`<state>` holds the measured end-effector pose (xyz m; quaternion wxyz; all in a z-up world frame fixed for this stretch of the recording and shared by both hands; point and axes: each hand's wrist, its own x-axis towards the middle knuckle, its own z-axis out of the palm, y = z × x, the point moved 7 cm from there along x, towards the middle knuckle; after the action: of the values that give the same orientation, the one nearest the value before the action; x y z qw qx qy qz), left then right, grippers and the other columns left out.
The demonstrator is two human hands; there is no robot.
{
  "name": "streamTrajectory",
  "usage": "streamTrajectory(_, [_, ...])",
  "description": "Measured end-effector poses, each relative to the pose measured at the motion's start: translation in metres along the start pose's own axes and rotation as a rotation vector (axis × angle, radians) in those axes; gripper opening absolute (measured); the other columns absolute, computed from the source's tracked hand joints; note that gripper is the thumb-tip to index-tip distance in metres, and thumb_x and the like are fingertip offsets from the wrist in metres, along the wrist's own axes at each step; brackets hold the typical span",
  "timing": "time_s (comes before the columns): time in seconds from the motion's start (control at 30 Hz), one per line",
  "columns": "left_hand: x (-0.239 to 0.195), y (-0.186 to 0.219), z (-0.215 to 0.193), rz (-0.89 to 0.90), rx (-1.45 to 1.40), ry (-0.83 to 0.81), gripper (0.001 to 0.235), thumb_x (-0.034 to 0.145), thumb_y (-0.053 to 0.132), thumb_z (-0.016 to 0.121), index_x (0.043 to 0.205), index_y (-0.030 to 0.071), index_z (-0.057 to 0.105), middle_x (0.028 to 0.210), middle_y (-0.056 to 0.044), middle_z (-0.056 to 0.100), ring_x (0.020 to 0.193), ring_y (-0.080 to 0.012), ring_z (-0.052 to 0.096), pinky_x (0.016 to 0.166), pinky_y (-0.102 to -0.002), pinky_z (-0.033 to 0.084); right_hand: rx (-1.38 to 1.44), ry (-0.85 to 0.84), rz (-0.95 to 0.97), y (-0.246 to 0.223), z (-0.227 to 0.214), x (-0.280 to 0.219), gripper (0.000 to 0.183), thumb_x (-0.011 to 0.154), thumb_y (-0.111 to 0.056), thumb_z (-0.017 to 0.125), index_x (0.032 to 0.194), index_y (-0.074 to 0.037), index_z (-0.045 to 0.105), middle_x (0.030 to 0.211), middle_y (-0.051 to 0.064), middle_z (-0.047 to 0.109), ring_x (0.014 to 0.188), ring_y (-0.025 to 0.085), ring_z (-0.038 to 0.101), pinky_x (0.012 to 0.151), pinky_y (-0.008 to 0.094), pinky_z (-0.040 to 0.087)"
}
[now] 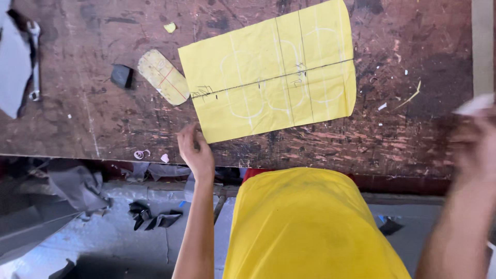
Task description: The person traces a shoe-shaped template onto a yellow sheet using a white marking tool. They then use a ruler to draw straight lines and continue tracing the template outline on the sheet.
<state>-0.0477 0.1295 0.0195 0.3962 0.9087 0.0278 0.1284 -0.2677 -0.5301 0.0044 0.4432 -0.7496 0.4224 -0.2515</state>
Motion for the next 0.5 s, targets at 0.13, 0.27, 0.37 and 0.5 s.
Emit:
streamTrajectory(0.13, [-0.019,0.0,0.029,-0.202,-0.248,-0.332,0.026,0.096,0.005,0.065,0.122,0.003,0.07,0.112,-0.01,0.073,0.096,-0.0188,0.07,0.081,-0.029,0.057,0.633,-0.421,0.665,-0.037,0.158,-0.141,0.026,0.092,0.006,0.063,0.115,-0.004,0.068,0.097,0.009,0.069,0.059,0.003,0.053,0.046,0.015,0.039])
streamTrajectory(0.27, [-0.045,0.035,0.07,-0.383,-0.758,-0.892,0.039,0.092,0.014,0.075,0.128,-0.001,0.066,0.114,-0.006,0.075,0.098,-0.01,0.069,0.086,-0.025,0.057,0.739,-0.676,0.667,-0.106,0.255,-0.248,0.02,0.091,0.008,0.064,0.109,0.0,0.061,0.086,0.008,0.066,0.047,0.005,0.044,0.045,0.022,0.037])
streamTrajectory(0.37, [-0.038,0.041,0.072,-0.375,-0.812,-0.969,0.04,0.089,0.011,0.077,0.125,-0.001,0.066,0.107,-0.007,0.074,0.094,-0.009,0.069,0.083,-0.024,0.057,0.707,-0.791,0.579,-0.143,0.287,-0.283,0.016,0.094,0.005,0.068,0.108,0.0,0.061,0.077,0.006,0.06,0.048,0.005,0.043,0.045,0.022,0.034])
streamTrajectory(0.5, [-0.018,0.018,0.063,-0.34,-0.629,-0.953,0.021,0.094,0.01,0.074,0.11,-0.003,0.073,0.093,-0.007,0.077,0.083,-0.009,0.07,0.076,-0.023,0.057,0.469,-0.783,0.538,-0.155,0.31,-0.306,0.023,0.09,0.003,0.07,0.113,0.002,0.064,0.079,0.003,0.063,0.049,0.003,0.041,0.042,0.022,0.028])
